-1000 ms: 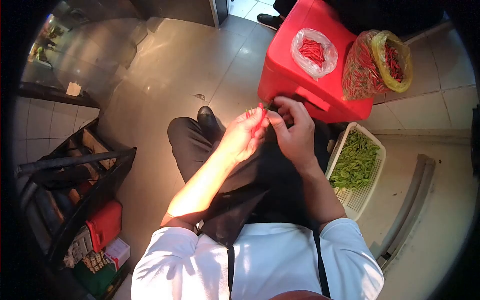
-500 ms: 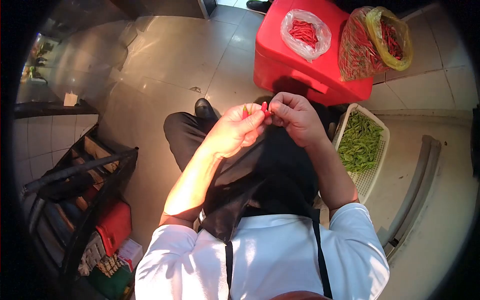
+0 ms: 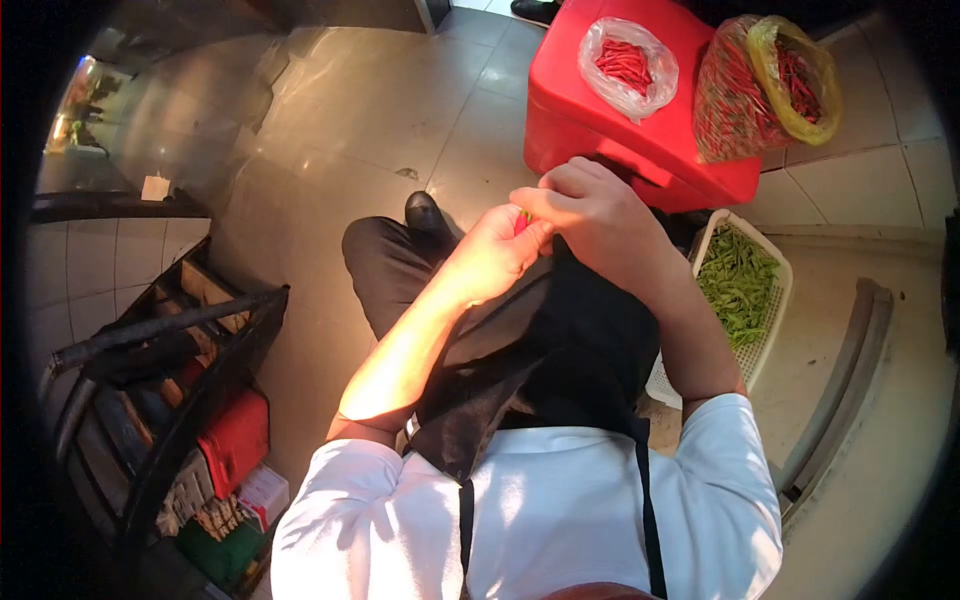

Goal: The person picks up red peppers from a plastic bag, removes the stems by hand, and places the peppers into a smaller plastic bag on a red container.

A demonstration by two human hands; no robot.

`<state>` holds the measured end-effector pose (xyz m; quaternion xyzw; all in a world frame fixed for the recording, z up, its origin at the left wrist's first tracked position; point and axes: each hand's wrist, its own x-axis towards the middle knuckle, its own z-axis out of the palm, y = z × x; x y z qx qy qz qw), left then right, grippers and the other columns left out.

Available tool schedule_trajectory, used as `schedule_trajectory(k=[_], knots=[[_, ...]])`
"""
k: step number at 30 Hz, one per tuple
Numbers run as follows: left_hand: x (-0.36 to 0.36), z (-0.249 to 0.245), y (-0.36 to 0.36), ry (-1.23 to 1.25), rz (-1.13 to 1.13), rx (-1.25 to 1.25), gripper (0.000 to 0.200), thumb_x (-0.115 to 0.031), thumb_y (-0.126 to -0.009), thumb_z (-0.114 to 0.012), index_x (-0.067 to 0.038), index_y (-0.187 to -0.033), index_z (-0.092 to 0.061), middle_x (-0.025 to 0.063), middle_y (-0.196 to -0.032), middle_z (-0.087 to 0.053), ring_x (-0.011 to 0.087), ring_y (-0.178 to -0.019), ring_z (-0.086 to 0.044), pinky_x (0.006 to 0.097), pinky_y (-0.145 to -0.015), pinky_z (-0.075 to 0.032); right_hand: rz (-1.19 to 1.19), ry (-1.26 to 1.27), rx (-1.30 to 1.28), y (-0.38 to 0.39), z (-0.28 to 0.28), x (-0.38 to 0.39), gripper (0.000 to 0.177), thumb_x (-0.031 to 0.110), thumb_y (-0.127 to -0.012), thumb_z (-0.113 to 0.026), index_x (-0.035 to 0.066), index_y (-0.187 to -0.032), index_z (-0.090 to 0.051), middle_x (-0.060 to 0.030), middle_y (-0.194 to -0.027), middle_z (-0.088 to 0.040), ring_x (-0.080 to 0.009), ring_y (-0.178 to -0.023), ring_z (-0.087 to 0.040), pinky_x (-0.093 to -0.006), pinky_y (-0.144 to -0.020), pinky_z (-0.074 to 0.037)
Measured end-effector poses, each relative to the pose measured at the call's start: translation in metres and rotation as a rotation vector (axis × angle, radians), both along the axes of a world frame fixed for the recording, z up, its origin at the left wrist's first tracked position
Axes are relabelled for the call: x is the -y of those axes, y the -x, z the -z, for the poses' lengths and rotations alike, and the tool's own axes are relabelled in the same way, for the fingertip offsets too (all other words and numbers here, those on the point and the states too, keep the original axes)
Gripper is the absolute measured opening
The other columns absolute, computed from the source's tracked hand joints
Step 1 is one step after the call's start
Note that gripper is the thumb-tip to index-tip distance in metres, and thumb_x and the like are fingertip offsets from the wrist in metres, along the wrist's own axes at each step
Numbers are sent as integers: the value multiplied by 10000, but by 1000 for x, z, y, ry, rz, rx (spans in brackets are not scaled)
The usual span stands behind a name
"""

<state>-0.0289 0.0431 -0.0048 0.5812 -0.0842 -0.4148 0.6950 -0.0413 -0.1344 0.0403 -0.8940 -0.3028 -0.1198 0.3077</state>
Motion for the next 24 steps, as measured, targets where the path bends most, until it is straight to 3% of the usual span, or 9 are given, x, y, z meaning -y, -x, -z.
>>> schedule_trajectory(k=[2, 5, 8, 11, 14, 17, 23, 24], knots=[[3, -12, 2, -44, 45, 80, 177, -170, -999, -518, -35, -1059, -615, -55, -803, -514, 42, -688, -450, 197, -617, -390, -74, 66, 20, -4, 0, 1, 199, 64, -646, -664, 69, -839, -614, -79, -808, -576, -279, -806, -582, -384, -718, -487], [-2, -5, 2, 82, 79, 110, 185, -164, -999, -513, -39, -1081, -621, -56, -816, -504, 55, -757, -451, 210, -685, -392, -128, 73, 12, -4, -1, 4, 172, 70, -662, -664, 74, -824, -606, -79, -807, -581, -275, -799, -583, -384, -718, -482], [-1, -12, 2, -1, 87, 28, 193, -170, -999, -505, -47, -1090, -624, -46, -809, -520, 41, -695, -443, 204, -630, -387, -70, 11, -37, -4, -8, 14, 232, 0, -688, -681, 64, -909, -651, -73, -839, -607, -264, -786, -594, -351, -679, -491], [-3, 9, -1, -92, 53, -46, 197, -258, -988, -551, -70, -1022, -598, -39, -755, -541, 15, -533, -398, 167, -469, -307, 38, -102, -128, -2, -19, 28, 153, -4, -749, -684, 41, -891, -646, -88, -852, -619, -267, -796, -607, -346, -676, -495], [-7, 23, -8, 134, -97, -325, 284, -334, -988, -544, -59, -1041, -589, -4, -777, -584, 20, -512, -398, 157, -443, -295, 14, -136, -174, 5, -23, 33, 92, 35, -807, -660, 26, -894, -629, -114, -823, -597, -297, -794, -601, -370, -688, -489], [-4, 14, -8, 225, -98, -247, 355, -389, -987, -520, -46, -1049, -586, 32, -802, -621, 27, -493, -399, 157, -420, -280, 32, -100, -195, 8, -9, 28, 88, 66, -821, -646, 24, -887, -607, -126, -788, -575, -317, -777, -585, -393, -685, -478], [-10, 5, -13, 144, -25, -227, 294, -326, -1011, -492, -46, -1029, -583, 76, -852, -646, 21, -506, -372, 163, -430, -257, 62, -68, -196, 7, 4, 30, 72, 76, -846, -632, 20, -875, -597, -123, -792, -577, -308, -774, -584, -388, -685, -476], [-12, 5, -15, 128, -23, -238, 283, -321, -1006, -501, -53, -1022, -589, 51, -839, -649, 12, -505, -365, 163, -428, -247, 53, -50, -204, 7, 4, 32, 67, 70, -852, -633, 18, -885, -607, -117, -804, -586, -300, -779, -589, -378, -688, -481]])
